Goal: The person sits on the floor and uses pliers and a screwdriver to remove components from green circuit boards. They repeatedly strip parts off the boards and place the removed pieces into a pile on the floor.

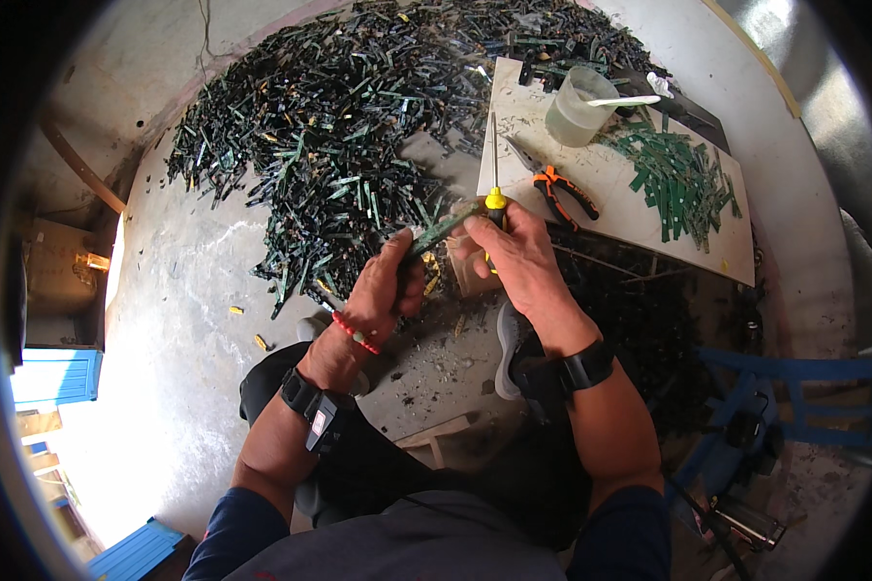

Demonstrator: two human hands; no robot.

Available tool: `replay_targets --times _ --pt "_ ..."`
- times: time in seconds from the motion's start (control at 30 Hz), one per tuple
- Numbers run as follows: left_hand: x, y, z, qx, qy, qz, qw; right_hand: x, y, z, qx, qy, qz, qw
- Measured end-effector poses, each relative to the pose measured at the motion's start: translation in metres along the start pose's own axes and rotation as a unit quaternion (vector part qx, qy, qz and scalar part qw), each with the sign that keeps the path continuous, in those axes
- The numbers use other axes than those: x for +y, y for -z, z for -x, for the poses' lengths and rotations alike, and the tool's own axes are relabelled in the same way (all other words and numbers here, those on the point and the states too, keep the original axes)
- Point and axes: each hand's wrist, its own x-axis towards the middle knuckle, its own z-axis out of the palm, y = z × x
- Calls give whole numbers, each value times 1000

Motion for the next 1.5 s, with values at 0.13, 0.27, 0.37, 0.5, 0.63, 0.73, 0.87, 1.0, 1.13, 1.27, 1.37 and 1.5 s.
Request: replay_targets --times 0.13,0.27,0.37,0.5,0.63,0.73,0.87,1.0,1.13,1.27,1.37,1.5 --pt "3 -5 7 -18 -1 3 1000 0 2 -1 -19 11 -34 999" --pt "7 -6 9 -5 -12 1 1000 -4 0 0 -39 17 -33 999" --pt "6 -6 9 -3 -19 -6 1000 -5 1 0 -42 15 -39 998" --pt "2 -4 6 -2 -28 -29 999 -2 1 0 -38 27 -24 999" --pt "2 -4 6 2 -24 -30 999 -3 0 0 -31 14 -36 999" --pt "1 -5 6 2 -29 -37 999 -5 0 0 -32 20 -14 999" --pt "1 -4 7 -14 -52 -56 997 -6 6 -1 -49 10 6 999" --pt "4 -5 14 -34 -61 -96 993 -8 8 -1 -60 19 20 998" --pt "8 -6 23 -63 -48 -66 995 -5 7 -1 -57 24 -16 998" --pt "6 1 21 -128 19 22 991 -4 1 0 -60 29 -66 996" --pt "0 4 16 -130 58 49 989 4 1 -2 -44 16 -91 995" --pt "-1 7 17 -183 60 120 974 4 -10 0 -6 0 -161 987"
